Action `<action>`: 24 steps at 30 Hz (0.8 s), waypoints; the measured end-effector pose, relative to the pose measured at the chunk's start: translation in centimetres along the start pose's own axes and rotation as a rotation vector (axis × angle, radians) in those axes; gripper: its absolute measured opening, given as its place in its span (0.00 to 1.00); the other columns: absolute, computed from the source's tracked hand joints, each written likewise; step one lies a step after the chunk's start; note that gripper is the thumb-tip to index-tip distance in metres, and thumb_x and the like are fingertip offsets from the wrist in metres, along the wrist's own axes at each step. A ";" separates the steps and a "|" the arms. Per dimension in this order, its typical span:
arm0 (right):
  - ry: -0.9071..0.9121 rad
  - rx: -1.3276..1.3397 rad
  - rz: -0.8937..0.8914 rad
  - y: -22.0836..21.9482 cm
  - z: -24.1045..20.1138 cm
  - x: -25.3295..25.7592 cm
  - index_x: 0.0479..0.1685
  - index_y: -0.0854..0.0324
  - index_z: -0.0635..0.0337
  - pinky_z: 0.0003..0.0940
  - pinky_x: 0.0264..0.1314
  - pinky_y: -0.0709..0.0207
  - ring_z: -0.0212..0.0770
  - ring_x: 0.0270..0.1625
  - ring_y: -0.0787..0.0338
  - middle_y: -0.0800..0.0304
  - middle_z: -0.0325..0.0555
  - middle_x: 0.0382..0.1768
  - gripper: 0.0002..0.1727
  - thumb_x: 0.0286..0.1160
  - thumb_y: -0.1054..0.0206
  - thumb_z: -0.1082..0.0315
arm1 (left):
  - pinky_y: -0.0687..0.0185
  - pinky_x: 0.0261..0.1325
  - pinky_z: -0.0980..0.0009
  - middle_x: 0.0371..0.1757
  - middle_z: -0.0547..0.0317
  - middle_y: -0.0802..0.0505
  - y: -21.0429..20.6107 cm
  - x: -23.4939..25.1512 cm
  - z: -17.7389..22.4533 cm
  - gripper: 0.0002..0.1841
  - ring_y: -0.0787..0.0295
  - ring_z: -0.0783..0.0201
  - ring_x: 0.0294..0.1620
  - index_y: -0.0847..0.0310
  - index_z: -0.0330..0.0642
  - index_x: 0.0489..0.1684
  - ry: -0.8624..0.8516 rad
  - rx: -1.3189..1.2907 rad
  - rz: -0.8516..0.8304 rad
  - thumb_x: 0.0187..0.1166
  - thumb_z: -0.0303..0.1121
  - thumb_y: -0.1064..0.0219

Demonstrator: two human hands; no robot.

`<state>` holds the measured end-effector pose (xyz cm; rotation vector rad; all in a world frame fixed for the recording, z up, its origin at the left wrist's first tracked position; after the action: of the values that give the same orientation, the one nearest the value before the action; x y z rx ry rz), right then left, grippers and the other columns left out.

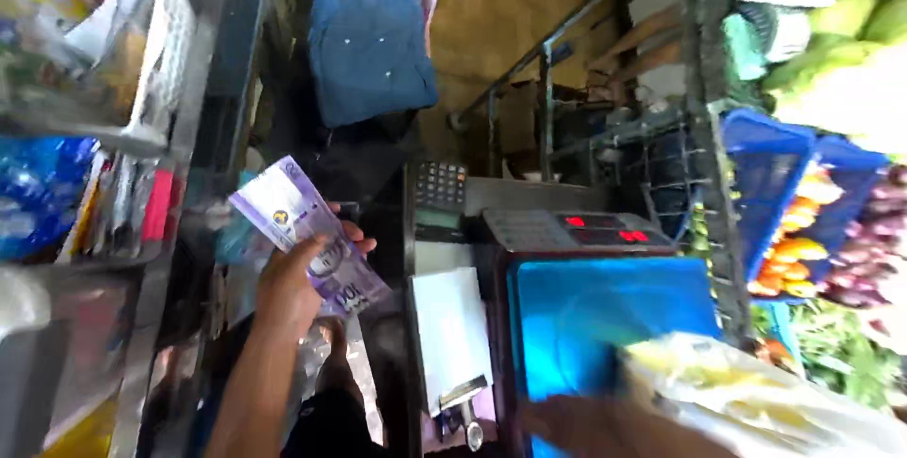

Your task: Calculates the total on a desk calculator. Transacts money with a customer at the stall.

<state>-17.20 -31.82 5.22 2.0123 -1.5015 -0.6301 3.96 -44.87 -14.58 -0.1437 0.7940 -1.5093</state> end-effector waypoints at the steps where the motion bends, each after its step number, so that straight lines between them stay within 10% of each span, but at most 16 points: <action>1: 0.043 -0.073 0.098 2.3 0.6 3.7 0.53 0.11 0.59 0.26 0.57 0.16 0.29 0.49 0.09 0.05 0.44 0.46 0.15 0.90 0.43 0.63 | 0.05 0.51 0.59 0.40 0.56 0.04 -1.8 0.8 -1.0 0.19 0.03 0.58 0.42 0.27 0.37 0.65 0.049 -0.053 0.005 0.84 0.24 0.61; 6: -0.260 -0.263 0.259 7.5 17.2 22.0 0.61 0.13 0.60 0.44 0.60 0.14 0.40 0.51 0.06 0.05 0.48 0.50 0.15 0.88 0.42 0.67 | 0.06 0.50 0.62 0.39 0.54 0.06 -9.1 4.9 -6.0 0.19 0.05 0.60 0.40 0.31 0.31 0.68 0.175 -0.126 -0.099 0.88 0.25 0.63; 10: -0.728 -0.396 -0.312 1.6 32.8 24.1 0.65 0.17 0.68 0.69 0.72 0.27 0.68 0.67 0.15 0.13 0.68 0.62 0.18 0.86 0.38 0.64 | 0.07 0.53 0.64 0.38 0.58 0.05 -10.9 8.0 -7.6 0.19 0.04 0.62 0.42 0.30 0.32 0.68 0.135 -0.089 -0.101 0.89 0.26 0.62; 14: -0.844 -0.374 -0.728 -4.1 33.2 21.2 0.66 0.24 0.81 0.72 0.74 0.36 0.75 0.74 0.24 0.22 0.80 0.67 0.26 0.92 0.47 0.60 | 0.08 0.54 0.66 0.38 0.59 0.05 -11.8 10.9 -7.7 0.18 0.05 0.64 0.42 0.30 0.30 0.67 0.035 -0.001 -0.160 0.88 0.26 0.60; 24: -0.529 -0.138 -0.376 -4.5 36.8 21.3 0.73 0.24 0.71 0.55 0.82 0.34 0.58 0.77 0.21 0.19 0.67 0.71 0.25 0.82 0.35 0.65 | 0.10 0.48 0.71 0.34 0.58 0.07 -24.1 19.6 -9.1 0.18 0.08 0.68 0.36 0.27 0.26 0.67 0.050 0.101 -0.274 0.93 0.27 0.57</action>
<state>-32.39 -56.67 -26.05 2.1345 -1.2979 -1.4713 -23.58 -61.87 -15.48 -0.1437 0.7582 -1.8145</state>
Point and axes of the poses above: each hand's wrist, its own x-axis towards the middle knuckle, its own y-axis out of the back of the hand, z = x × y, the point moved 9 cm from there along x, towards the middle knuckle
